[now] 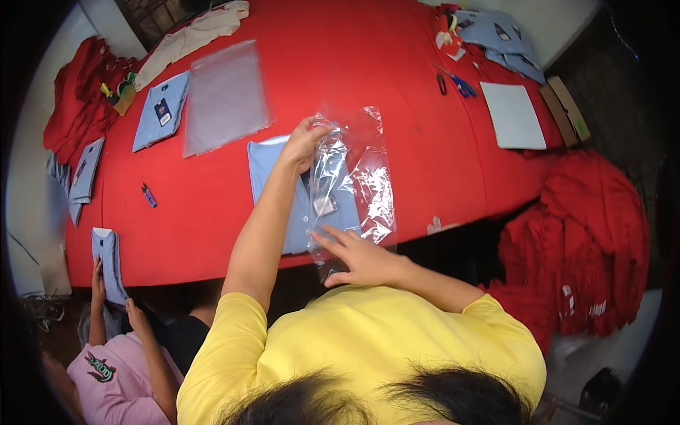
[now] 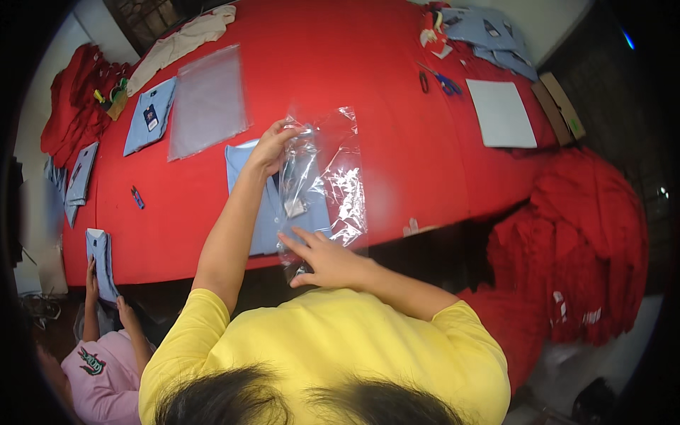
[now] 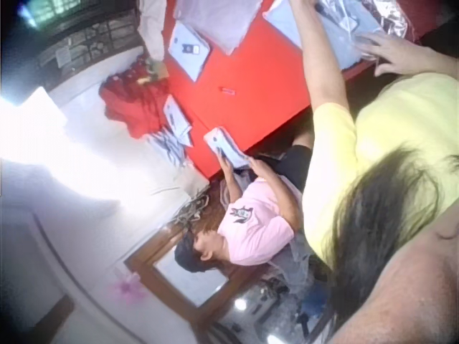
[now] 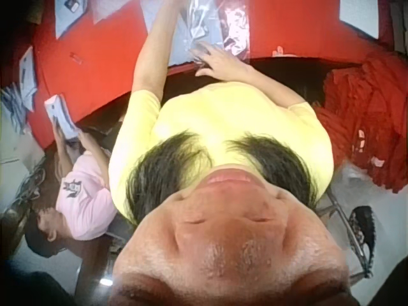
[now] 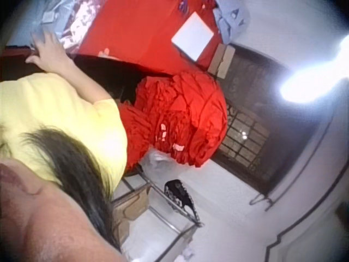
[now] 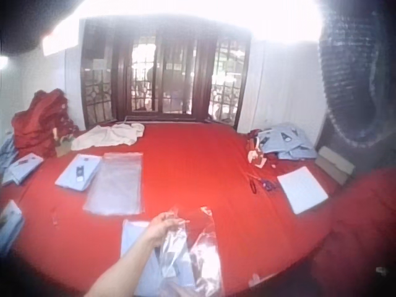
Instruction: The person places a folded blue shirt into a plastic bag, seals the bag by removing a strip from the adhesive, and then stacks the packaged shirt with others.
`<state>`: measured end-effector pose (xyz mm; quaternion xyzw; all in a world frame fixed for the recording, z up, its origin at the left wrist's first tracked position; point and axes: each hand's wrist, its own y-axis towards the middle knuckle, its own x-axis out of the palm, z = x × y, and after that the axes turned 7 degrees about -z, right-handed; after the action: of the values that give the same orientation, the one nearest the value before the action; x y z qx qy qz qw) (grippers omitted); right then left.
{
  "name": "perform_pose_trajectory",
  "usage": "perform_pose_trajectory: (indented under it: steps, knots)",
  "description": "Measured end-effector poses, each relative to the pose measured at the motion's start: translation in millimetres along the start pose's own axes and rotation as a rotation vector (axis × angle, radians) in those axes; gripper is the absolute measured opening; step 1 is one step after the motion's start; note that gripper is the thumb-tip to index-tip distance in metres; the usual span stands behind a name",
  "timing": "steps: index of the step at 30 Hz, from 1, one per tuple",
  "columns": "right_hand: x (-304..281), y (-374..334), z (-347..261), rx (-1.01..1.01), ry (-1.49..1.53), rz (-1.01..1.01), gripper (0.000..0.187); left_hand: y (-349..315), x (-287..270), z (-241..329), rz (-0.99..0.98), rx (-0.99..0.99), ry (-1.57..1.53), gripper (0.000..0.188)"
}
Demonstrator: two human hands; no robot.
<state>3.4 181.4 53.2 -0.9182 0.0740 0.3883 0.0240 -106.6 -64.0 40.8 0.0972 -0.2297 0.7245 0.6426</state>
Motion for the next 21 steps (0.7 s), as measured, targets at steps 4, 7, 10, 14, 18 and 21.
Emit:
perform_pose_trajectory:
  steps: [4, 7, 10, 14, 18, 21]
  knots:
    - [-54.7, 1.1, 12.8, 0.249, 0.536, 0.035, 0.062, -60.6, 22.4, -0.9, 0.033, 0.034, 0.137, 0.081]
    - [-66.9, 16.6, 97.2, 0.557, -0.014, 0.870, 0.045, -89.2, 27.2, -7.8, -0.221, 0.115, 0.183, 0.079]
    - [-72.4, 5.9, 137.3, 0.613, 0.809, 0.736, 0.042, -117.7, 26.6, -22.4, -0.302, 0.171, 0.116, 0.059]
    - [-58.6, -9.3, 92.8, 0.280, 1.207, 0.671, 0.023, -174.3, 11.9, -30.7, -0.113, 0.285, 0.283, 0.035]
    - [-32.6, -25.7, 65.0, 0.151, 1.037, 0.775, 0.009, -216.9, -0.5, -39.8, 0.126, 0.276, 0.429, 0.026]
    - [-12.0, -23.7, 41.3, 0.149, 0.959, 0.782, 0.007, -239.8, -10.2, -42.9, 0.192, 0.288, 0.193, 0.025]
